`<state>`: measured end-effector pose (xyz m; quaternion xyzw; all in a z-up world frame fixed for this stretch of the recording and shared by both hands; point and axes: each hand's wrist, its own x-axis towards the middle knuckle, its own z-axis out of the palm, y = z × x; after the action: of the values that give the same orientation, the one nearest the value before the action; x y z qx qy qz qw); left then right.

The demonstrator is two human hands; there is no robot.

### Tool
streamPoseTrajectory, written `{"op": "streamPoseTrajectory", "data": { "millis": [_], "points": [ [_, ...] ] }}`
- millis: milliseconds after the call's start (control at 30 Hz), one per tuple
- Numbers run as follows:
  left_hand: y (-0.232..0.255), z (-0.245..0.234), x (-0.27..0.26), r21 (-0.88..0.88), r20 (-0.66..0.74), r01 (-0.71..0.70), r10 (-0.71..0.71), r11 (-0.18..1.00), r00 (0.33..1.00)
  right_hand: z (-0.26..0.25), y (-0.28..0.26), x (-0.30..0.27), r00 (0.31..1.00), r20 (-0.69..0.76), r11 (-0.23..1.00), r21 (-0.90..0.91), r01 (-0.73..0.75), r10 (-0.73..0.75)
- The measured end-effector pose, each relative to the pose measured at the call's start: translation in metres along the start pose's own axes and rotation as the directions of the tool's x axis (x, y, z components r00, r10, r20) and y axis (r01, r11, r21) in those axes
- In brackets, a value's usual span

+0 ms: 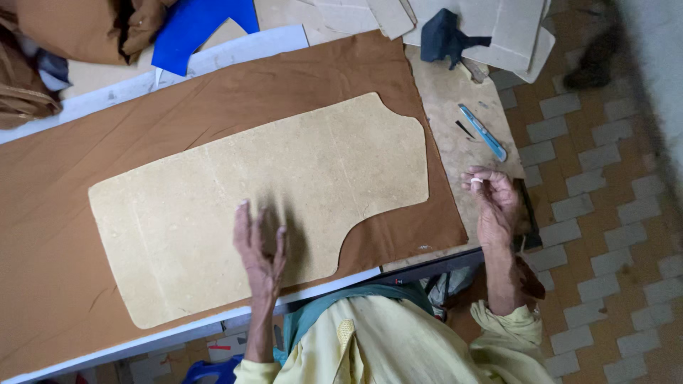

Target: The person places a cardboard pattern on a brown sheet, measures and marks lines using a tape measure and ruler, then traces and refines the outline with chalk. They handle a smaller cardboard piece and continue marking the sheet.

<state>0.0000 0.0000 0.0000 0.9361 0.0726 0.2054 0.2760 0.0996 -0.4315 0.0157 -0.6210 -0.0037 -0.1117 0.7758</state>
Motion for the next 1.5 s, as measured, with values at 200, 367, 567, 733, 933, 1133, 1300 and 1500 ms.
{"op": "streamPoseTrajectory", "data": {
  "millis": [200,367,567,733,933,1133,1300,1500],
  "points": [
    [0.03,0.017,0.014,-0.017,0.12,-0.139,0.14,0.99,0.983,0.009,0.018,0.006,0.992,-0.026,0.993,0.015,-0.12,0.12],
    [0.013,0.008,0.001,0.002,0.102,-0.049,0.049,0.999,0.994,0.005,0.027,0.001,0.976,-0.026,0.972,0.101,-0.212,0.216],
    [-0.053,-0.038,-0.031,-0.203,-0.065,0.302,-0.321,0.931,0.945,-0.007,0.034,-0.011,0.933,0.033,0.927,0.104,-0.359,0.358],
    [-0.126,-0.093,-0.049,0.031,-0.127,0.444,-0.437,0.895,0.89,0.005,0.041,-0.015,0.932,0.13,0.941,-0.048,-0.334,0.337],
    [-0.197,-0.147,-0.031,0.084,-0.256,0.504,-0.47,0.86,0.845,0.024,0.095,0.019,0.995,0.095,0.887,-0.46,0.037,0.008],
    [-0.215,-0.148,-0.012,0.105,-0.168,0.583,-0.563,0.806,0.809,0.032,0.126,0.036,0.98,0.062,0.601,-0.782,0.166,-0.189],
    [-0.244,-0.164,-0.003,-0.052,-0.268,0.49,-0.485,0.87,0.833,0.046,0.116,0.047,0.998,-0.061,0.828,-0.56,-0.015,-0.024],
    [-0.269,-0.199,0.046,-0.52,0.096,0.603,-0.66,0.605,0.745,0.039,0.076,0.078,0.921,0.019,0.918,-0.088,-0.386,0.389]
  ]
}}
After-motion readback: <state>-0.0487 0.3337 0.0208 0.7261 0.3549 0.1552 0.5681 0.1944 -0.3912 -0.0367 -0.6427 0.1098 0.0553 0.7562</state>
